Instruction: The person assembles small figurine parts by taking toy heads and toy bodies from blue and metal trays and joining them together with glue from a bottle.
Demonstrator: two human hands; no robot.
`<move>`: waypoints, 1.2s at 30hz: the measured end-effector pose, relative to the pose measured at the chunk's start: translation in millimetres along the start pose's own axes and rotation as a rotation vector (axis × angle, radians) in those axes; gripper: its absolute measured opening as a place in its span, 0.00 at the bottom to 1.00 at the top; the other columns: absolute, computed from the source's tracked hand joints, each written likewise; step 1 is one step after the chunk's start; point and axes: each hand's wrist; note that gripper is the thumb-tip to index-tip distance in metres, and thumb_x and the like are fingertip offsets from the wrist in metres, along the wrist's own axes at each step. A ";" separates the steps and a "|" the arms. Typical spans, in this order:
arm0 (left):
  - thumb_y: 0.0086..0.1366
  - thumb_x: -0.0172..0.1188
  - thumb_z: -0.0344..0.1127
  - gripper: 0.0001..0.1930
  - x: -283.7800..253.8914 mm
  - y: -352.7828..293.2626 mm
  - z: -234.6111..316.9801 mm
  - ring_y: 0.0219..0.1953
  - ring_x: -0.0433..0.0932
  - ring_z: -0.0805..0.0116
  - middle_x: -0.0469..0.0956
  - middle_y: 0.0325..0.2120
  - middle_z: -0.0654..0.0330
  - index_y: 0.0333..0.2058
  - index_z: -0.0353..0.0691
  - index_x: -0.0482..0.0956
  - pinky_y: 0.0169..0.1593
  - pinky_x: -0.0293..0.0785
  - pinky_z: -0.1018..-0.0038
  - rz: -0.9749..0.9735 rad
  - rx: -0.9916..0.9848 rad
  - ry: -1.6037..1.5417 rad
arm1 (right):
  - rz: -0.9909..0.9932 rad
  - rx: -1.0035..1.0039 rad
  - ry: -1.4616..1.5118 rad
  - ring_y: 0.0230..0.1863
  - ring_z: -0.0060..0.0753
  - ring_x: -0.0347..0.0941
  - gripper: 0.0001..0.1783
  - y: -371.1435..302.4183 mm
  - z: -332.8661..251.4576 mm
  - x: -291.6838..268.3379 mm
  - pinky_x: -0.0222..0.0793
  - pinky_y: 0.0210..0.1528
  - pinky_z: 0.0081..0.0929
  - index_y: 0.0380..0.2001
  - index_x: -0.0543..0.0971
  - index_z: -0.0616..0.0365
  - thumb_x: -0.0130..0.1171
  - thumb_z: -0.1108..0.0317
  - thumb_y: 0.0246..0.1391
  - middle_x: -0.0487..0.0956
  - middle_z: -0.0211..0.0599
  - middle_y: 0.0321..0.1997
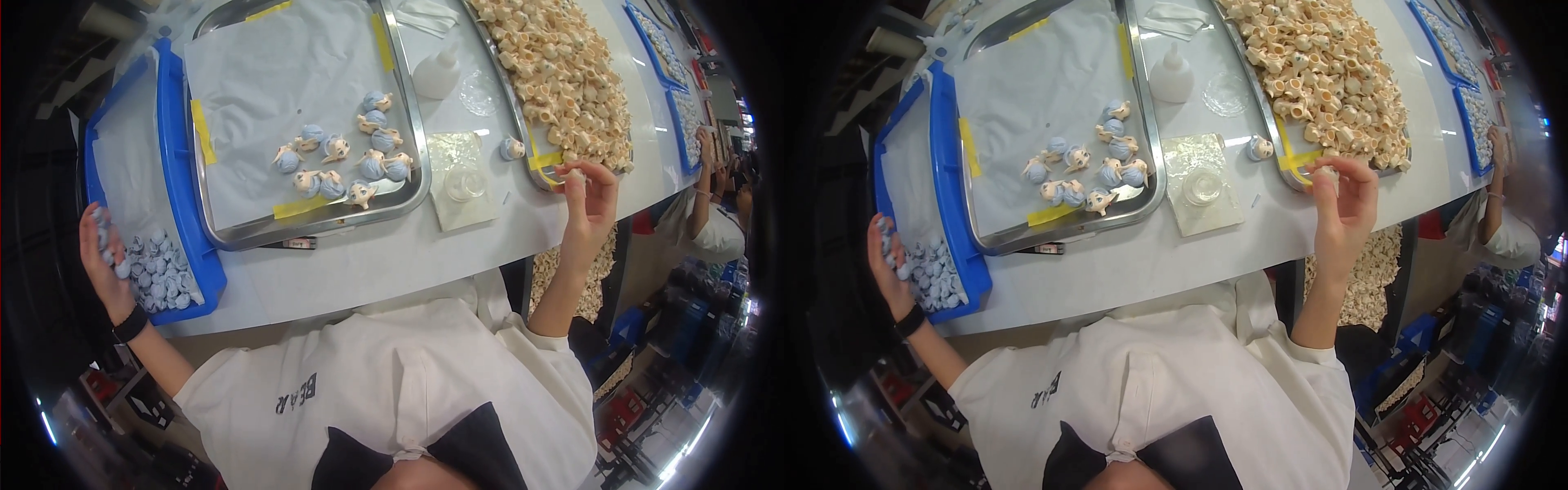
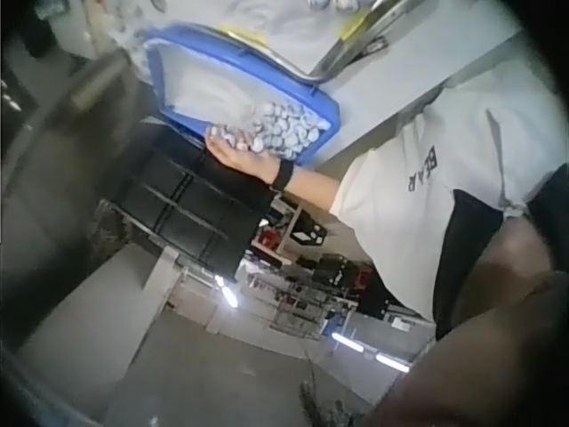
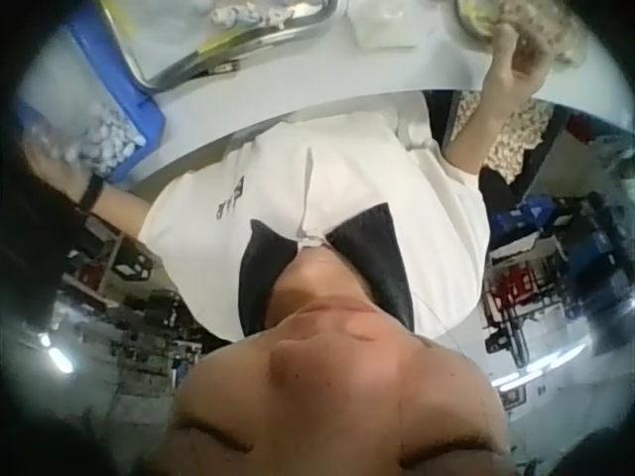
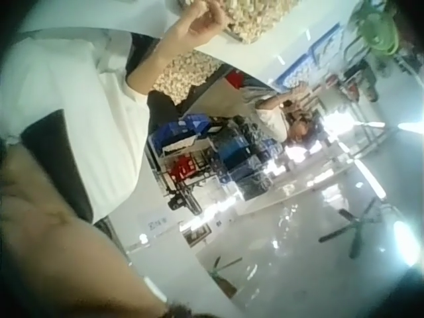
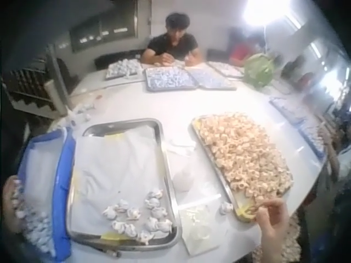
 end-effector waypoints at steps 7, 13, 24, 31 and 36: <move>0.54 0.61 0.33 0.17 70.6 -95.5 56.5 0.15 0.66 0.75 0.64 0.32 0.52 0.35 0.37 0.62 0.12 0.60 0.82 -0.898 -0.224 -1.274 | -0.443 -0.215 -0.049 0.37 0.29 0.72 0.10 -35.5 -71.4 2.7 0.67 0.32 0.19 0.34 0.77 0.65 0.56 0.81 0.44 0.75 0.43 0.38; 0.63 0.49 0.46 0.17 189.4 -152.1 22.9 0.16 0.63 0.80 0.67 0.31 0.56 0.43 0.39 0.66 0.12 0.58 0.85 -0.997 -1.180 -1.260 | -1.048 -0.137 0.285 0.38 0.38 0.74 0.16 -60.9 -77.6 81.2 0.72 0.38 0.26 0.36 0.76 0.64 0.59 0.85 0.38 0.71 0.46 0.45; 0.66 0.45 0.45 0.16 196.2 -184.4 1.8 0.27 0.73 0.74 0.72 0.34 0.57 0.46 0.41 0.67 0.26 0.71 0.79 -0.891 -1.428 -1.318 | -1.040 -0.161 0.198 0.35 0.37 0.72 0.17 -59.4 -73.5 81.9 0.69 0.35 0.28 0.35 0.76 0.61 0.65 0.75 0.37 0.75 0.39 0.38; 0.64 0.50 0.36 0.17 177.7 -178.7 7.1 0.44 0.73 0.70 0.72 0.40 0.59 0.49 0.34 0.65 0.49 0.68 0.75 -1.241 -0.883 -0.904 | -1.017 -0.220 0.096 0.32 0.36 0.70 0.18 -51.9 -67.9 76.2 0.66 0.32 0.27 0.32 0.75 0.60 0.68 0.66 0.35 0.75 0.41 0.37; 0.62 0.51 0.34 0.18 173.5 -179.1 4.4 0.48 0.69 0.70 0.70 0.44 0.59 0.50 0.34 0.67 0.52 0.64 0.75 -1.305 -0.718 -0.792 | -1.095 -0.215 0.154 0.32 0.37 0.71 0.20 -55.2 -69.3 74.1 0.66 0.33 0.27 0.35 0.74 0.60 0.67 0.65 0.37 0.75 0.43 0.36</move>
Point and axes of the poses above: each hand's wrist, its own y-axis towards the middle knuckle, its own x-axis out of the palm, z = x × y
